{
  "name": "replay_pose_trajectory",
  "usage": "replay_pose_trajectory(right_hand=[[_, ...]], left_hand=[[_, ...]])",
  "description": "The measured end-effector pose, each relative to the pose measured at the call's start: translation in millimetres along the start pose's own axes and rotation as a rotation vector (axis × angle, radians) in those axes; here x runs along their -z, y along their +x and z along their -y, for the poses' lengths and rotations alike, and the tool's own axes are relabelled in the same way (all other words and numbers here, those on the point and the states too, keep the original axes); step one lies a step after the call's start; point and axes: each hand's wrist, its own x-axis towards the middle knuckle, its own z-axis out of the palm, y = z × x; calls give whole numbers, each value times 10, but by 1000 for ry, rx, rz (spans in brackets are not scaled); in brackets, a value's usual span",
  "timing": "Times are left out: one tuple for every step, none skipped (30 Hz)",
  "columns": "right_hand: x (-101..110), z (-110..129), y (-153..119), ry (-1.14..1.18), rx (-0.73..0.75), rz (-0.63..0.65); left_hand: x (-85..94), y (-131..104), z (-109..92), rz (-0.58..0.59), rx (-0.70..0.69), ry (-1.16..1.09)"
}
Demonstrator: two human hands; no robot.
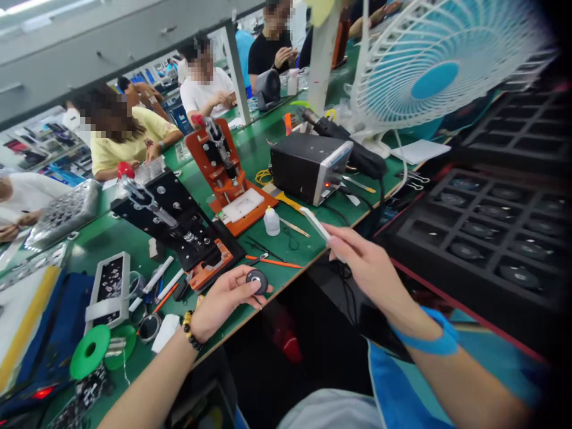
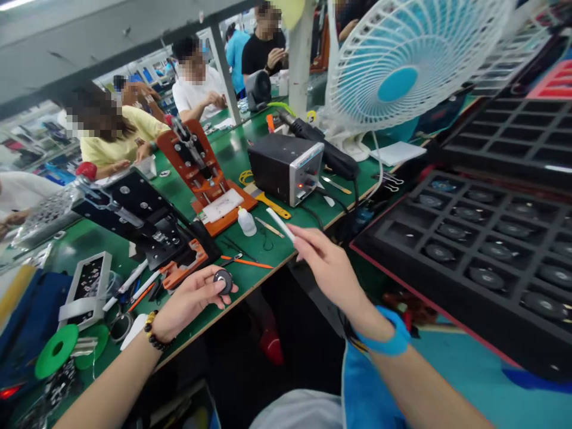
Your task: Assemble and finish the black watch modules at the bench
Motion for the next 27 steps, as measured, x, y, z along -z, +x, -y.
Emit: replay_pose_trajectory(right_hand=[[-74,47,-121,80,-63,16],[-166,95,-234,170,-120,42],[-269,142,-333,285,-185,84],[-375,186,-411,427,-276,146],[-477,225,-464,594,-381,197],[-566,257,-490,752,-487,238],[-638,281,-494,882,-576,271],[-690,295,-481,980,-645,286],[-723,301,-459,1043,-693,292],[-740,301,-437,1076,-722,294],[-745,297,-420,1088,-736,292],[-745,292,-411,1087,-736,291],[-744,287,-413,1071,-723,293],[-746,283,-424,1040,-693,291],[-750,281,-442,990,-645,284],[-759,279,-462,920,-583,273],[-770,279,-484,834,-513,264],[-782,278,-504,737,-438,256],[-795,277,-521,641,-356,246],[-807,274,-537,551,-265,235],[-817,269,-551,465,-170,222],[-826,261,-565,385,-68,205],[-833,252,-580,309,32,189],[-840,243,-596,240,123,180],[-847,234,-614,180,193,182],[-855,228,-631,132,242,189],[-865,225,-646,99,273,197]], left_hand=[[2,-17,16,1,2,-18],[-1,-32,32,6,5,-33],[-7,-46,48,17,6,-43],[-14,-56,65,27,5,-48],[-21,-64,81,32,2,-50],[-27,-70,96,34,-3,-49],[-32,-73,110,32,-9,-46],[-35,-75,122,29,-17,-43],[-36,-75,131,26,-26,-42],[-36,-74,138,23,-34,-43],[-36,-73,142,22,-44,-45],[-36,-72,143,22,-52,-46],[-36,-71,144,21,-59,-49],[-36,-71,144,20,-66,-52],[-37,-69,144,20,-71,-54],[-38,-67,145,21,-72,-57],[-39,-65,148,20,-73,-63],[-41,-61,151,18,-74,-68],[-42,-57,155,13,-78,-72],[-44,-52,158,8,-85,-76],[-45,-48,161,2,-95,-78],[-47,-46,163,-2,-108,-80],[-49,-45,164,-6,-120,-82],[-51,-47,165,-11,-129,-87],[-53,-51,167,-19,-134,-93],[-56,-57,169,-31,-135,-101],[-59,-64,173,-46,-133,-111]])
